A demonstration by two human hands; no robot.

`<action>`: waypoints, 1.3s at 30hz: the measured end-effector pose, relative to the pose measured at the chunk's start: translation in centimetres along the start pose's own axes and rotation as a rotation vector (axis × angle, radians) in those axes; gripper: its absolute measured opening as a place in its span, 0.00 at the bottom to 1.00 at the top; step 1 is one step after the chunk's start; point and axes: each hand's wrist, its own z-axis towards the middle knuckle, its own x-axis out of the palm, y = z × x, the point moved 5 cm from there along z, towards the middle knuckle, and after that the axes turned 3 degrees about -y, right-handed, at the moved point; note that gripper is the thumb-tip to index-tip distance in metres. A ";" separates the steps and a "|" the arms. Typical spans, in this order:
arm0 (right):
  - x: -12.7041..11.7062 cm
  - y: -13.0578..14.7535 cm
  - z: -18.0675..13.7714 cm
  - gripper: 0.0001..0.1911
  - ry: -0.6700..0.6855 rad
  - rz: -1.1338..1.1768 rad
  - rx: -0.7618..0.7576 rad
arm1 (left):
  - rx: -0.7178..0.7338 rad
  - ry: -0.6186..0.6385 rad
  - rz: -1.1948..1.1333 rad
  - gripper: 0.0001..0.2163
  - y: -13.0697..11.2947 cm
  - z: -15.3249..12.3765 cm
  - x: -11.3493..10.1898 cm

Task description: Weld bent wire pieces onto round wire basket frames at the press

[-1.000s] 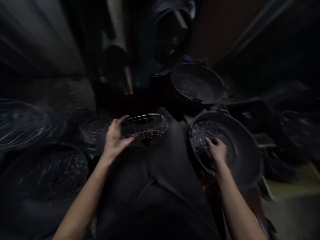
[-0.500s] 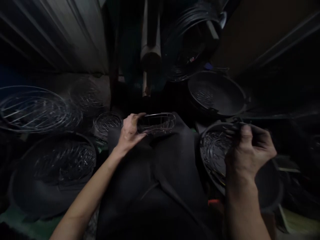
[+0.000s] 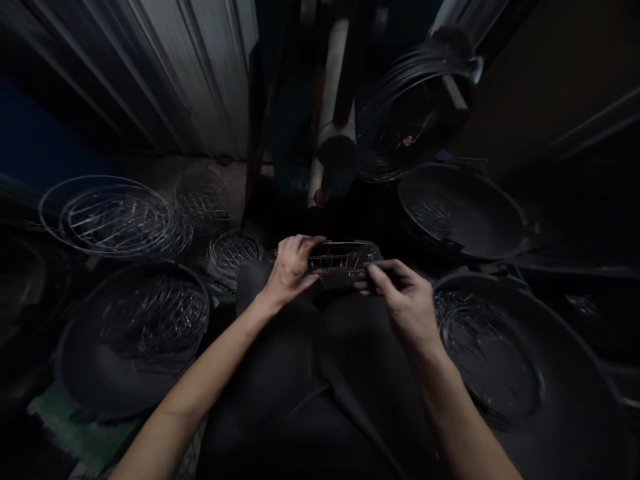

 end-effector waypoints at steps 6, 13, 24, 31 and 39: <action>3.7 -0.6 2.9 0.17 0.053 -0.224 -0.067 | 0.036 -0.006 0.060 0.26 -0.3 0.3 -0.5; 4.8 0.1 3.2 0.14 -0.045 -0.319 -0.273 | 0.036 -0.067 0.041 0.27 0.8 0.5 -0.9; 7.2 0.9 5.7 0.12 -0.044 -0.344 -0.427 | -0.020 -0.137 0.042 0.25 2.8 1.9 -1.2; 7.8 1.1 6.8 0.12 -0.051 -0.365 -0.459 | -0.019 -0.167 0.065 0.24 4.0 2.6 -1.0; 8.4 1.5 7.7 0.12 -0.066 -0.365 -0.450 | -0.013 -0.185 0.062 0.24 4.7 3.3 -1.1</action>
